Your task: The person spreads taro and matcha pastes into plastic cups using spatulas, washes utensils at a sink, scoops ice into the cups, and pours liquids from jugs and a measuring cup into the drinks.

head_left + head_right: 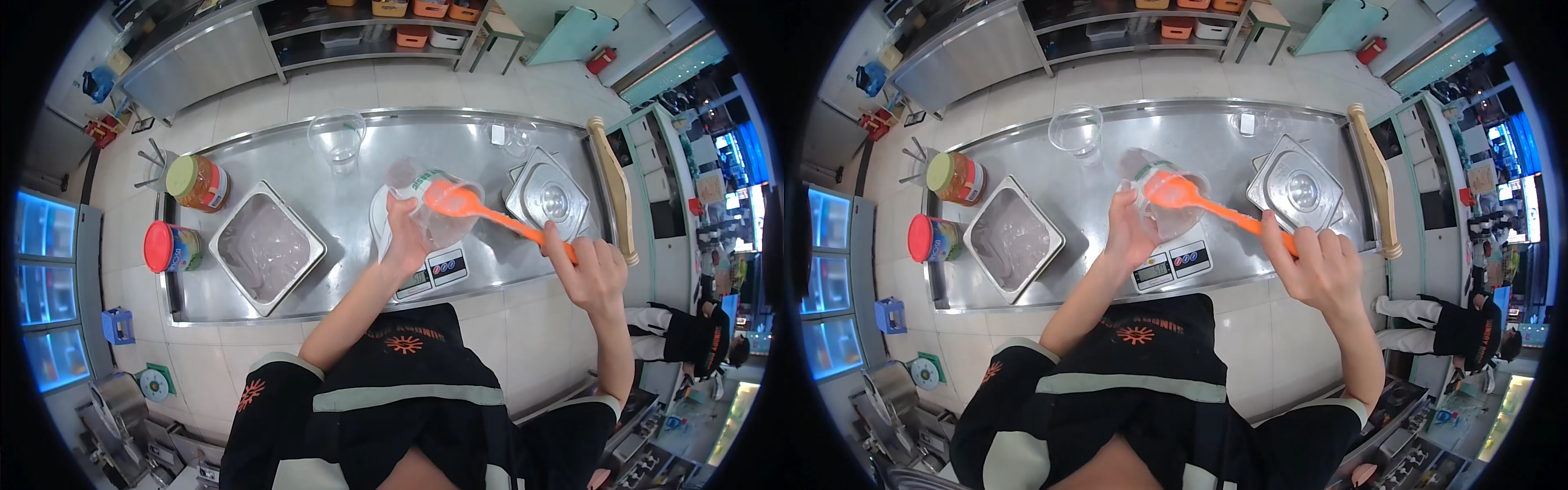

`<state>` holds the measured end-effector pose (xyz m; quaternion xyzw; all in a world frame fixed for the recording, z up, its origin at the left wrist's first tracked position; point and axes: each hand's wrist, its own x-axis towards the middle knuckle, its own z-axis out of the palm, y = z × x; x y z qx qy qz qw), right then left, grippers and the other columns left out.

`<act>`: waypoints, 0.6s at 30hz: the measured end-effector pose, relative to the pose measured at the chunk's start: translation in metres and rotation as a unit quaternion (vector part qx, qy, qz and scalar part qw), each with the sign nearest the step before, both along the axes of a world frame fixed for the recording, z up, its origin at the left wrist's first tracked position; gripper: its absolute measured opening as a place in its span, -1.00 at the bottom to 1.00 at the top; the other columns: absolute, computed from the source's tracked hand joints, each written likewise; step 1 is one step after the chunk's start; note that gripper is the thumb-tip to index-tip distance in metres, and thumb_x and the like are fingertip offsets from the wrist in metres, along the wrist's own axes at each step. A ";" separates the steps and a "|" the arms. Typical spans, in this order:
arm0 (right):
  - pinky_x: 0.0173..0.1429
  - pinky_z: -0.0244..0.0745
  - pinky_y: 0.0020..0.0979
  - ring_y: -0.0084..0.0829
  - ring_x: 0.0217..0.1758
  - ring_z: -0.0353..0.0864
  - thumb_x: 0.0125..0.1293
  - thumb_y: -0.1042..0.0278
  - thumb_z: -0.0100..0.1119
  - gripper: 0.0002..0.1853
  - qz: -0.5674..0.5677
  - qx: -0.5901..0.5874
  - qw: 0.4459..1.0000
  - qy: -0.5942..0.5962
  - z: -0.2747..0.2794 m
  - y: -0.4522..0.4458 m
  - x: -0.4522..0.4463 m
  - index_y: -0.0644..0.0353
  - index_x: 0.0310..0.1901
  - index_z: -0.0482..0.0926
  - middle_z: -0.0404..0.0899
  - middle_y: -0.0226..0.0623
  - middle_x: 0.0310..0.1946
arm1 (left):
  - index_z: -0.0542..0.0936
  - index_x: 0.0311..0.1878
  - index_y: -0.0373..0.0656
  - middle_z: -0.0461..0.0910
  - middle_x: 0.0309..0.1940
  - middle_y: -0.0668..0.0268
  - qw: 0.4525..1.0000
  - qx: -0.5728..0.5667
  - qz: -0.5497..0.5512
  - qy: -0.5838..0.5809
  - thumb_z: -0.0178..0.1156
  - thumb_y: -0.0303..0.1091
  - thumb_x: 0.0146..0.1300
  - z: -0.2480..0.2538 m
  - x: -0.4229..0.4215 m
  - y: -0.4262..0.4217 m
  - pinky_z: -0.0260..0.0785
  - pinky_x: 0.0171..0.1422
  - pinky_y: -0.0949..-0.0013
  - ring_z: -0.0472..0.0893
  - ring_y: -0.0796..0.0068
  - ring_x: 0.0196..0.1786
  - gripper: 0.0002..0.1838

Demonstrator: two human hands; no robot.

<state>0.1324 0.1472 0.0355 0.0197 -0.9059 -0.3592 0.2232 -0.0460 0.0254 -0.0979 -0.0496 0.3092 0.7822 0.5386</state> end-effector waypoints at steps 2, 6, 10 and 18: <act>-0.70 -0.06 -0.57 -0.62 -0.74 0.05 0.06 0.36 0.14 -0.82 -0.024 -0.074 0.997 0.023 0.004 -0.007 0.003 0.03 -0.24 0.56 0.00 -0.51 -0.73 | -0.01 0.22 0.29 0.22 0.09 0.20 0.994 0.050 0.085 0.051 0.03 -0.11 -0.11 0.002 0.006 -0.002 0.09 0.18 0.09 0.23 0.21 0.16 -0.25; -0.71 -0.03 -0.55 -0.59 -0.75 0.11 0.10 0.41 0.11 -0.86 -0.097 -0.327 0.937 0.070 -0.019 -0.036 0.010 0.14 -0.28 0.56 0.09 -0.49 -0.72 | -0.08 0.24 0.36 0.24 0.07 0.22 0.960 0.252 0.121 -0.002 0.06 -0.25 -0.15 -0.001 0.000 -0.012 0.00 0.25 -0.09 0.28 0.23 0.13 -0.17; -0.68 0.10 -0.49 -0.48 -0.77 0.19 0.12 0.40 0.10 -0.84 -0.147 -0.792 0.592 -0.003 -0.041 -0.055 0.008 0.24 -0.27 0.54 0.27 -0.40 -0.74 | -0.01 0.21 0.36 0.26 0.04 0.26 0.910 0.378 0.099 -0.137 0.07 -0.29 -0.16 -0.021 0.003 -0.006 -0.05 0.28 -0.17 0.27 0.24 0.15 -0.21; -0.71 0.06 -0.52 -0.53 -0.81 0.15 0.12 0.29 0.12 -0.82 -0.048 -0.497 0.860 0.103 -0.035 -0.049 -0.001 0.16 -0.28 0.56 0.18 -0.46 -0.78 | 0.20 0.12 -0.06 0.29 0.02 0.36 0.939 0.328 0.105 0.003 0.00 -0.13 -0.04 0.007 0.000 -0.003 0.08 0.23 -0.05 0.26 0.27 0.16 -0.41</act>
